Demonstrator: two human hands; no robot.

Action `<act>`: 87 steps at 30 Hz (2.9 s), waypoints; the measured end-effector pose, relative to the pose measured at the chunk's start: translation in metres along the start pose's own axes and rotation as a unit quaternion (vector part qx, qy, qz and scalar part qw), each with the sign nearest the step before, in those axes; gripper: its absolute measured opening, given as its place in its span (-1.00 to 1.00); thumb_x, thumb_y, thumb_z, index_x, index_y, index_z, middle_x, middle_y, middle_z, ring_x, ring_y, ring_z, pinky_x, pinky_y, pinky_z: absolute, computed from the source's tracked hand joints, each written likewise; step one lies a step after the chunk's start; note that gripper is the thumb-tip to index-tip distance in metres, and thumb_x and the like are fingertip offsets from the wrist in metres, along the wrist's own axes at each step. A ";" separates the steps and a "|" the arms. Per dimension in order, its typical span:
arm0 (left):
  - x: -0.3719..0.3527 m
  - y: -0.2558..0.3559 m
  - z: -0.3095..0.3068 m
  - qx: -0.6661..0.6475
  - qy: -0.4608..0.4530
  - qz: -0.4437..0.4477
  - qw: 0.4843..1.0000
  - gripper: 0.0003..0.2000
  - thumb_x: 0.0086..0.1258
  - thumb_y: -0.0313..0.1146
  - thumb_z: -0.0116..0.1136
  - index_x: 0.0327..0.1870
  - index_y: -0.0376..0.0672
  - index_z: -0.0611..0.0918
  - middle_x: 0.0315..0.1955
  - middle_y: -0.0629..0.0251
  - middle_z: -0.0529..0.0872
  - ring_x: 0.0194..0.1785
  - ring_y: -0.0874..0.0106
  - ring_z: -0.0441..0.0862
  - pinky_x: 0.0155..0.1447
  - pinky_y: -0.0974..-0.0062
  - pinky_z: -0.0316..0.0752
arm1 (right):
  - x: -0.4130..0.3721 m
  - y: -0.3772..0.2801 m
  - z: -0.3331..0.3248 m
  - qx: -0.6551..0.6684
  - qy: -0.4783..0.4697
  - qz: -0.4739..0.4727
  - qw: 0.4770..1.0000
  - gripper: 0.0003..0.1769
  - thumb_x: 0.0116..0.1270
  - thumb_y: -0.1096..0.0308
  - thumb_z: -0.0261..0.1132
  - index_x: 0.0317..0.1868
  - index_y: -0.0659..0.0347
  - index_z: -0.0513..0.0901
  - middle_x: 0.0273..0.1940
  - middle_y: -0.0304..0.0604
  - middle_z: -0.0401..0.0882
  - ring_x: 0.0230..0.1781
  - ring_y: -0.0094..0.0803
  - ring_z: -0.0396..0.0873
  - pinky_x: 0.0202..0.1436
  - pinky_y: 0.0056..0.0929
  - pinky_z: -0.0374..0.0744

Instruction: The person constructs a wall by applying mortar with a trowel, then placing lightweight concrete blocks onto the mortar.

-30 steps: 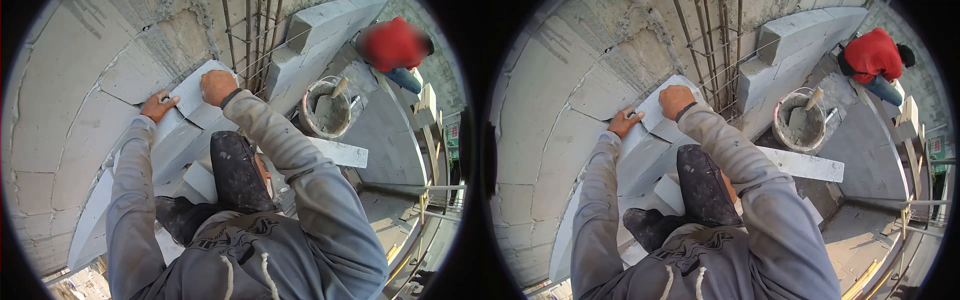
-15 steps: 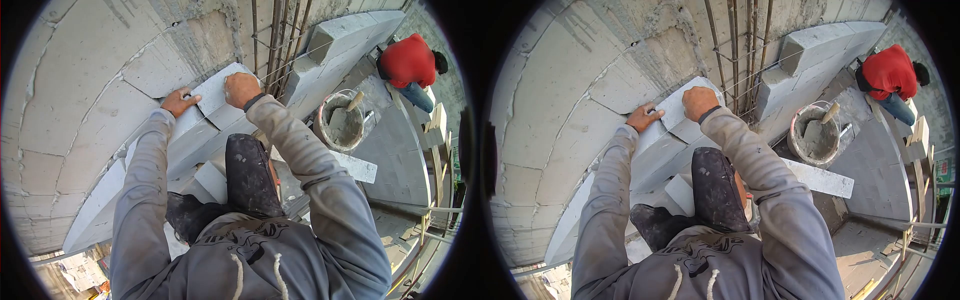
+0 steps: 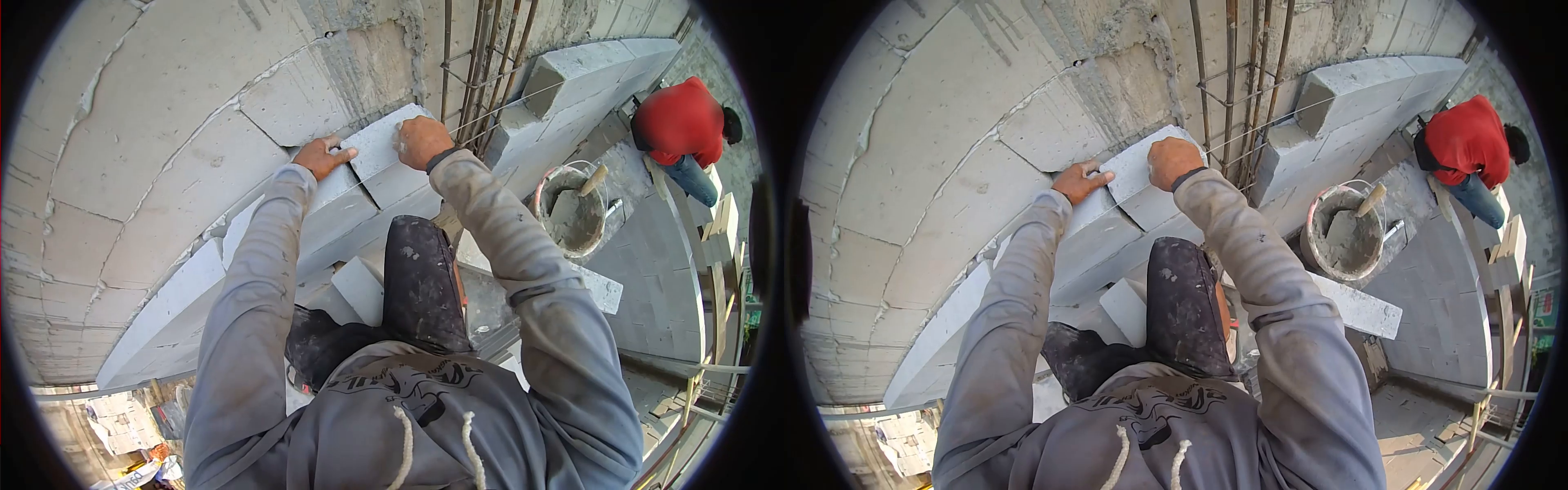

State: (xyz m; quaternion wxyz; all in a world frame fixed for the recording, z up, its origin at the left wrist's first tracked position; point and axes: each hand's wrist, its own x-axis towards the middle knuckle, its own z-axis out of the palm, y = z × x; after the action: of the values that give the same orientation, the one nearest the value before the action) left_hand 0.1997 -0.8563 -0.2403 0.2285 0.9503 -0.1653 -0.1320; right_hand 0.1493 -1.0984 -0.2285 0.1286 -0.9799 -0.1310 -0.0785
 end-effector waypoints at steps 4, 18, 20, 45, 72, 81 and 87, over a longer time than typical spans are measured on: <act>-0.005 0.008 0.003 -0.028 0.005 -0.029 0.999 -0.25 0.16 0.15 0.24 0.21 -0.34 0.50 0.09 -0.15 0.58 0.20 0.06 0.51 0.30 0.34 0.34 | -0.008 0.022 -0.031 0.147 -0.087 -0.010 0.985 -0.65 0.23 0.13 0.26 -0.17 0.24 0.71 -0.21 0.09 0.67 -0.15 -0.02 0.63 -0.05 -0.22 0.58; 0.003 0.004 0.008 -0.022 0.013 -0.035 0.999 -0.25 0.21 0.16 0.20 0.20 -0.38 0.49 0.13 -0.17 0.54 0.21 0.08 0.51 0.29 0.36 0.34 | -0.192 -0.049 0.069 0.312 0.107 0.139 0.934 -0.54 0.27 0.21 0.26 0.08 0.34 0.54 0.02 0.16 0.56 0.02 0.02 0.56 0.11 -0.19 0.50; 0.001 0.007 0.006 -0.012 0.013 -0.033 0.999 -0.20 0.20 0.20 0.21 0.20 -0.44 0.47 0.12 -0.16 0.55 0.22 0.07 0.50 0.29 0.36 0.34 | -0.197 -0.068 0.084 0.191 0.131 0.090 0.969 -0.52 0.26 0.21 0.26 0.11 0.35 0.52 0.07 0.15 0.53 0.10 0.04 0.51 0.18 -0.16 0.47; 0.003 -0.004 0.007 -0.080 0.014 0.045 0.996 -0.42 0.27 0.08 0.21 0.02 -0.33 0.59 0.04 -0.08 0.59 0.14 0.09 0.52 0.24 0.35 0.32 | 0.055 -0.059 0.055 0.662 0.160 0.104 0.725 -0.54 0.31 0.08 0.15 -0.52 0.36 0.55 -0.61 -0.13 0.48 -0.60 -0.35 0.46 -0.42 -0.31 0.46; 0.008 -0.016 0.009 -0.111 -0.007 0.042 0.993 -0.58 0.33 -0.02 0.19 -0.13 -0.27 0.62 -0.29 0.28 0.64 -0.18 0.48 0.50 -0.02 0.48 0.39 | -0.083 -0.095 0.031 0.481 0.232 -0.033 0.845 -0.74 0.39 0.23 0.12 -0.30 0.25 0.59 -0.55 -0.02 0.53 -0.57 -0.03 0.50 -0.46 -0.22 0.47; 0.012 -0.020 0.009 -0.148 -0.032 -0.002 0.989 -0.31 0.29 0.09 0.21 0.10 -0.50 0.52 0.00 0.01 0.62 0.11 0.36 0.51 0.21 0.50 0.34 | -0.190 -0.061 0.094 0.232 0.124 0.089 0.961 -0.52 0.13 0.23 0.31 0.04 0.21 0.46 0.13 -0.06 0.35 0.26 -0.10 0.22 0.28 -0.11 0.20; 0.009 -0.019 0.008 -0.064 0.002 -0.030 0.998 -0.19 0.23 0.17 0.21 0.16 -0.57 0.45 0.08 -0.08 0.57 0.18 0.28 0.49 0.27 0.48 0.31 | -0.184 -0.059 0.099 0.240 0.106 0.090 0.961 -0.51 0.14 0.22 0.30 0.06 0.21 0.46 0.13 -0.02 0.35 0.28 -0.06 0.22 0.32 -0.08 0.17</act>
State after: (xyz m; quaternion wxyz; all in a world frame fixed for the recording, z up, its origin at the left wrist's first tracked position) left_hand 0.2102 -0.8468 -0.2578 0.2847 0.9387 -0.1276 -0.1469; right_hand -0.0305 -1.0604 -0.3436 0.3801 -0.9139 -0.0430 -0.1360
